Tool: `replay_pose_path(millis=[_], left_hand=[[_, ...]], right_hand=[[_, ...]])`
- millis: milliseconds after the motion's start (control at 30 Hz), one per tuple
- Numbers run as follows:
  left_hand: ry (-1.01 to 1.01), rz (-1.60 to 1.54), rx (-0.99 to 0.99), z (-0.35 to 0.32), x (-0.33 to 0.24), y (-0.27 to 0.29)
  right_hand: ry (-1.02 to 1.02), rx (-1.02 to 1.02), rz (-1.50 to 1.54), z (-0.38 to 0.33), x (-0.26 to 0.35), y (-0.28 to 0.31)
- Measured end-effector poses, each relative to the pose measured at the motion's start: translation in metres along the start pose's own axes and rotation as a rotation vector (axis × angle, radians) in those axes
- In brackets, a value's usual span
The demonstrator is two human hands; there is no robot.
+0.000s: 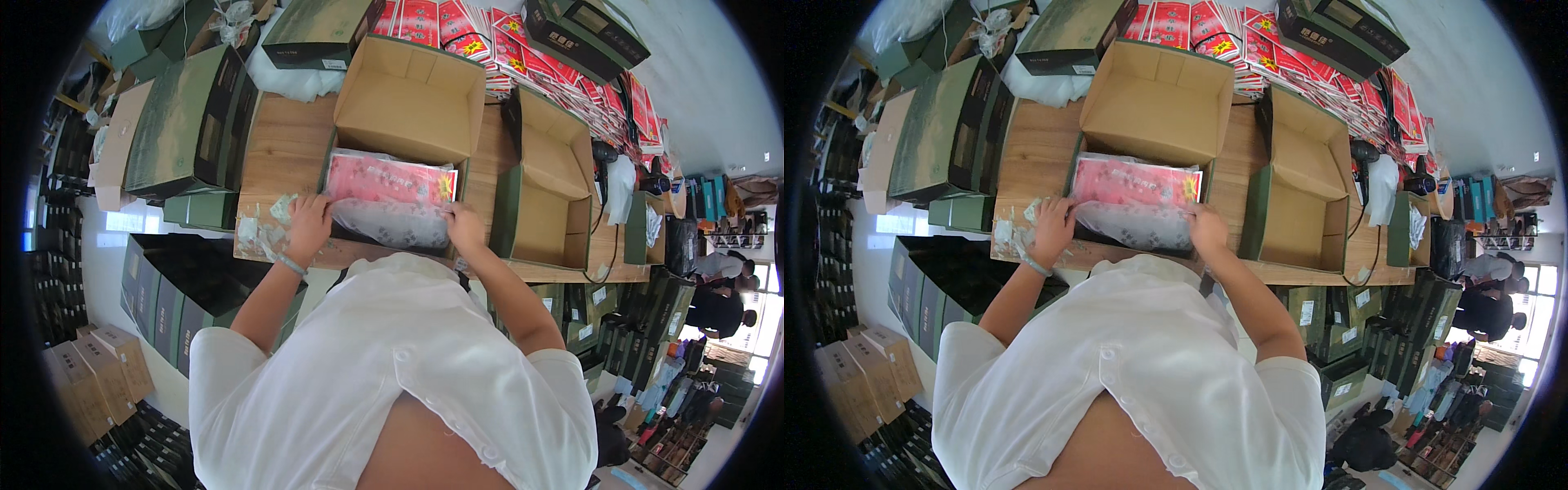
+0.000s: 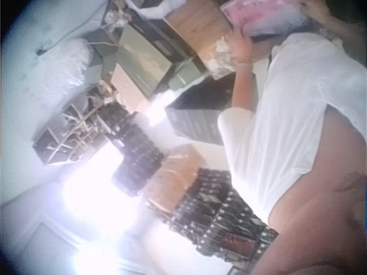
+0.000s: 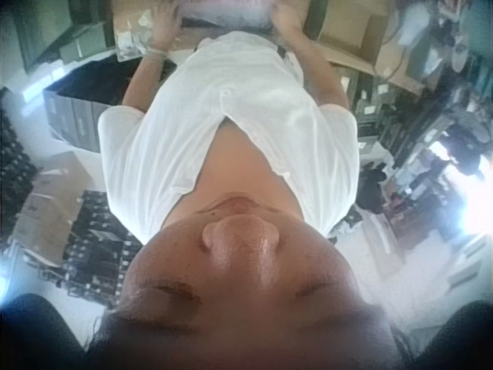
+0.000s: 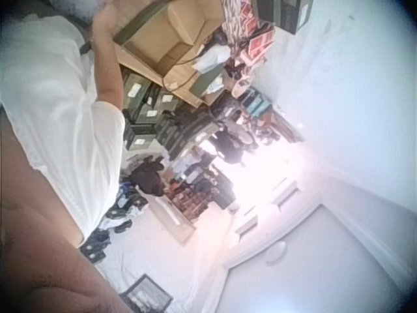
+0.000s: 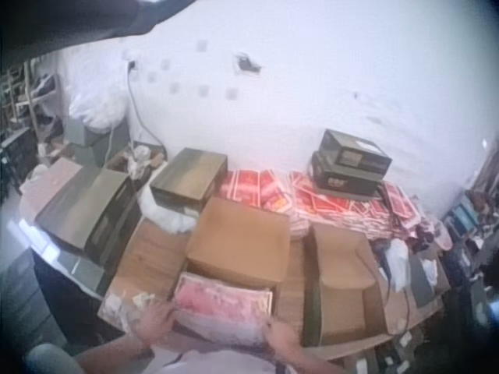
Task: The person packs items into green cardboard boxes, places tissue paper and product packages inside, closes the boxes, and uses a handheld heat gun to seal labels on the box tops. The person stacks finished boxes on the floor and repeats the process with additional boxes.
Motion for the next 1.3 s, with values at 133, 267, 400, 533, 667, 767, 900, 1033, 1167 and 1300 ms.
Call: replay_pose_path(millis=[133, 267, 400, 533, 667, 767, 900, 1033, 1167, 1300], left_hand=[[0.034, 0.226, -0.004, 0.015, 0.001, -0.023], [0.001, 0.077, -0.185, 0.012, -0.003, -0.011], [-0.122, -0.051, 0.013, -0.007, -0.003, -0.009], [-0.361, 0.112, 0.219, -0.007, -0.015, -0.034], [-0.285, 0.194, 0.199, -0.005, -0.010, -0.047], [-0.263, 0.200, 0.199, -0.001, -0.017, -0.053], [-0.277, 0.193, 0.168, 0.003, -0.030, -0.063], [-0.321, 0.126, 0.156, 0.015, -0.044, -0.064], [-0.108, -0.117, 0.009, 0.009, -0.023, -0.050], [0.604, -0.669, -0.253, -0.042, 0.092, -0.091]], right_hand=[[0.089, 0.019, -0.285, 0.004, 0.005, -0.016], [-0.027, -0.050, -0.215, 0.020, -0.006, -0.011], [-0.165, -0.251, 0.013, 0.085, -0.039, 0.020], [-0.372, -0.170, 0.776, 0.147, -0.174, -0.039], [-0.742, 0.127, 1.148, 0.164, -0.127, -0.005], [-0.665, 0.168, 1.095, 0.165, -0.133, 0.009], [-0.551, 0.039, 1.051, 0.151, -0.131, 0.032], [-0.279, -0.142, 1.096, 0.148, -0.154, 0.028], [-0.033, -0.082, 0.477, 0.120, -0.139, 0.057], [-0.099, -0.279, 0.633, 0.058, -0.125, 0.068]])
Point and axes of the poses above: each hand's wrist, its own z-axis towards the middle knuckle, its own y-axis out of the back of the hand, x = y × z, the point moved 3 cm from there along z, towards the middle knuckle, and after that the axes turned 11 degrees about y, right-handed, at the moved point
